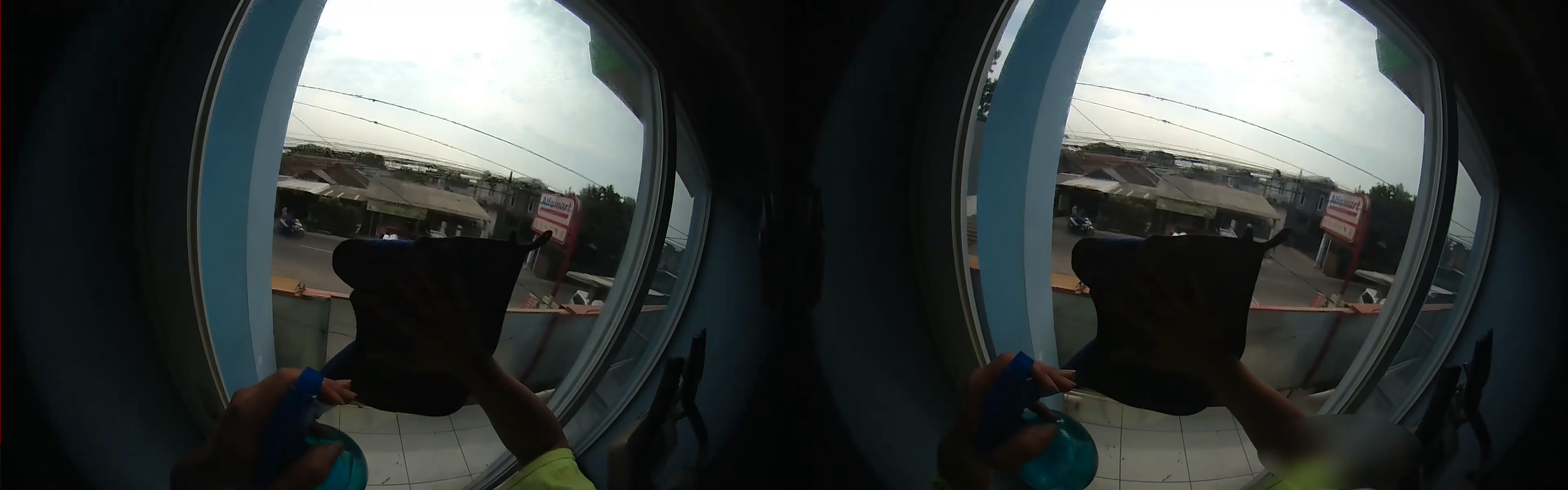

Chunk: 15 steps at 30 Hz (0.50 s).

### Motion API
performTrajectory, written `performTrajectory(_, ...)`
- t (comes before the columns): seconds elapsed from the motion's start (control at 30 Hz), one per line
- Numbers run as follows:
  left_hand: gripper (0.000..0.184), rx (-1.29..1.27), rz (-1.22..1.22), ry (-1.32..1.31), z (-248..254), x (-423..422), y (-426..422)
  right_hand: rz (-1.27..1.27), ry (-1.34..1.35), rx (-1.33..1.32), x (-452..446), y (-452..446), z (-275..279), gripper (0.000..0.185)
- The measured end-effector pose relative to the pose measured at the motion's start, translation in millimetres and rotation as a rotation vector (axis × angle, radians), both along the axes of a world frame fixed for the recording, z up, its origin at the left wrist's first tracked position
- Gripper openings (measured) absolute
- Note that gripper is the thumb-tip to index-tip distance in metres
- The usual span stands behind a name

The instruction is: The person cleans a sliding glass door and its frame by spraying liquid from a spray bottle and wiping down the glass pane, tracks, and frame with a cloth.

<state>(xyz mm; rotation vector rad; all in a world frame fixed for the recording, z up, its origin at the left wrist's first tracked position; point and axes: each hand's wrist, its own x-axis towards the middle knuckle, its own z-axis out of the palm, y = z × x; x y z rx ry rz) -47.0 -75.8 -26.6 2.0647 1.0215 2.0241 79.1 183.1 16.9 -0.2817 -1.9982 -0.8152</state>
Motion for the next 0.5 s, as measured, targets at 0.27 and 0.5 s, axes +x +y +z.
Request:
performTrajectory(0.27,0.045,-0.317,0.106,0.125,3.8,-72.2,-84.7,-0.203,0.734,-0.06,83.8,89.1,87.0,0.074)
performTrajectory(0.5,0.04,-0.503,-0.058,0.037,-13.7,-99.1,-74.4,-0.523,0.464,0.202,-47.3,9.0,79.2,0.067)
